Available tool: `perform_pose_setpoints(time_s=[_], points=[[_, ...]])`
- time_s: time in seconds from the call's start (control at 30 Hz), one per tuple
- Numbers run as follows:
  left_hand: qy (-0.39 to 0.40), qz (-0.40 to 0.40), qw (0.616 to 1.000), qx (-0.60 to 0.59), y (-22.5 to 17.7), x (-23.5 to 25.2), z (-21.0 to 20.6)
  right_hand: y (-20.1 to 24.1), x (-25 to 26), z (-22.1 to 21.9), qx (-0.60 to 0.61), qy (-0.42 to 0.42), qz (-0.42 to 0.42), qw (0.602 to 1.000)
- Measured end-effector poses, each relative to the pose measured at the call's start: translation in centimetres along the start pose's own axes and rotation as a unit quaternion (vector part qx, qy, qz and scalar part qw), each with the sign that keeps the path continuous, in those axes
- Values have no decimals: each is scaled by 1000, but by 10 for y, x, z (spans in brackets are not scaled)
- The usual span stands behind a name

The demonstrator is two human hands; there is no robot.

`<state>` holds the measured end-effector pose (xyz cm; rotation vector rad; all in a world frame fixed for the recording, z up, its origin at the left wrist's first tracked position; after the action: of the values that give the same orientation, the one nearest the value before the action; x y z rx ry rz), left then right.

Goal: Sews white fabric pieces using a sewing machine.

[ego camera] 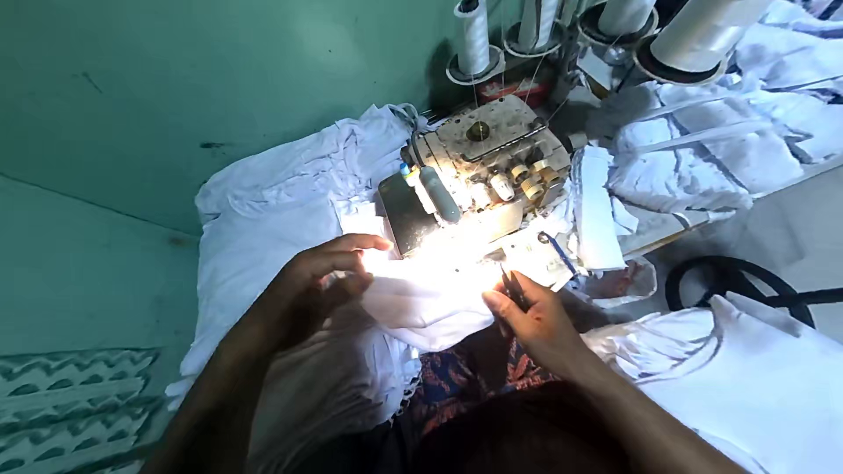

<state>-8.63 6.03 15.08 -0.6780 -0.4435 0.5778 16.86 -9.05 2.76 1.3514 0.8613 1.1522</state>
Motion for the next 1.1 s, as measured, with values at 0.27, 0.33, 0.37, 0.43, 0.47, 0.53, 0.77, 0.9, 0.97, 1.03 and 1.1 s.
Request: perform_pose_setpoints(time_s=[0.27,0.33,0.37,0.43,0.47,0.53,0.77,0.9,0.97,1.03,1.1], points=[[-54,102,975,191,43,65,-67,-58,-27,-6,50,-101,-153,982],[-70,67,971,218,50,76,-80,-62,-30,-10,57,-110,-150,981],[-89,50,970,220,54,80,-84,-62,-29,-12,61,-116,-146,981],[-124,31,969,212,59,86,-90,-60,-27,-15,64,-123,-141,980],[-136,28,968,209,62,87,-93,-58,-25,-16,65,-123,-137,981],[-151,42,969,193,64,88,-96,-55,-21,-18,71,-115,-125,983],[-177,96,957,210,64,86,-106,-53,-18,-22,103,-126,-106,981],[-213,139,946,200,62,74,-111,-56,-19,-24,109,-132,-115,979],[-247,124,946,171,54,60,-112,-58,-20,-22,101,-113,-135,979],[-253,106,946,171,45,38,-115,-57,-22,-19,95,-92,-154,979],[-232,116,946,194,48,15,-117,-57,-23,-17,99,-84,-170,977]])
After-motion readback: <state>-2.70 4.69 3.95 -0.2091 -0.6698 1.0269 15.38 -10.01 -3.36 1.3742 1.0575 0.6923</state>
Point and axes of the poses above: each hand's wrist, its own x-axis towards the middle knuckle, its own z-axis out of the back of the hand, y = z × x, the point moved 4 cm from there along x, towards the middle knuckle, and after that the axes turned 6 degrees about -y, right-handed, at the moved point
